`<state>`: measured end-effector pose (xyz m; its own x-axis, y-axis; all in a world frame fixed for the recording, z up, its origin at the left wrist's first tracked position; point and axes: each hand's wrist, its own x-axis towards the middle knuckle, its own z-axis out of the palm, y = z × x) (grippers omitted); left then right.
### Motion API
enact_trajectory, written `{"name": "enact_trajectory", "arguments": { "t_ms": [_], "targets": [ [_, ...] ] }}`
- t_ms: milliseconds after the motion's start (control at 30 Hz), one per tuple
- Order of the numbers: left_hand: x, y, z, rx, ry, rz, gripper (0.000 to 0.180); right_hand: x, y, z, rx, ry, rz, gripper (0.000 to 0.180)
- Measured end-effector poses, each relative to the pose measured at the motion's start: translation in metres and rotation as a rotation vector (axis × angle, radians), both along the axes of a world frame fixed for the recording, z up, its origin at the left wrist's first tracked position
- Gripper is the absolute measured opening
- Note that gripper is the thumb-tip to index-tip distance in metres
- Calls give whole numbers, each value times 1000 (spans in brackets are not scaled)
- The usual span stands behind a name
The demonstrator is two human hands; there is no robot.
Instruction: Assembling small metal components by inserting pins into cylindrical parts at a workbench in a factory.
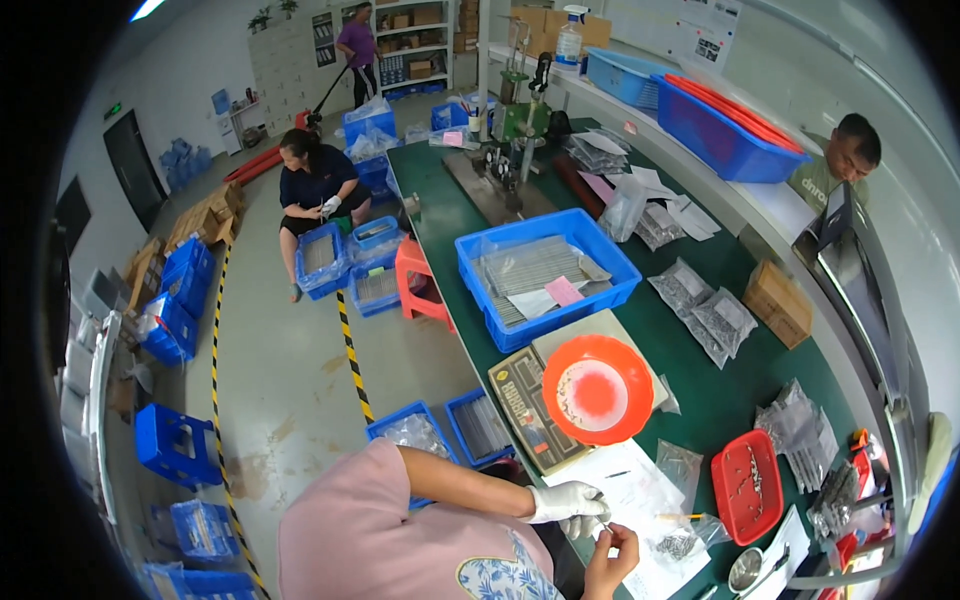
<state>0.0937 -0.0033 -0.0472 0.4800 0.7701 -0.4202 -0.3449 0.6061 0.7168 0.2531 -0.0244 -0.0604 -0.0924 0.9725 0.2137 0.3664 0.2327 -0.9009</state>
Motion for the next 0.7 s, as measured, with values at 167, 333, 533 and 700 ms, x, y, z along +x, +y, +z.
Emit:
{"name": "enact_trajectory", "arguments": {
  "t_ms": [167,333,533,700],
  "targets": [
    [1,-1,3,67,71,5,15,10,2,-1,-288,116,82,11],
    [1,0,-1,83,53,-12,16,3,2,0,-45,99,25,11],
    [-1,1,-4,-22,19,-45,17,3,2,-1,-31,63,-1,12],
    [-4,0,-2,1,80,-47,20,0,3,1,-201,118,12,15]
  ]
}}
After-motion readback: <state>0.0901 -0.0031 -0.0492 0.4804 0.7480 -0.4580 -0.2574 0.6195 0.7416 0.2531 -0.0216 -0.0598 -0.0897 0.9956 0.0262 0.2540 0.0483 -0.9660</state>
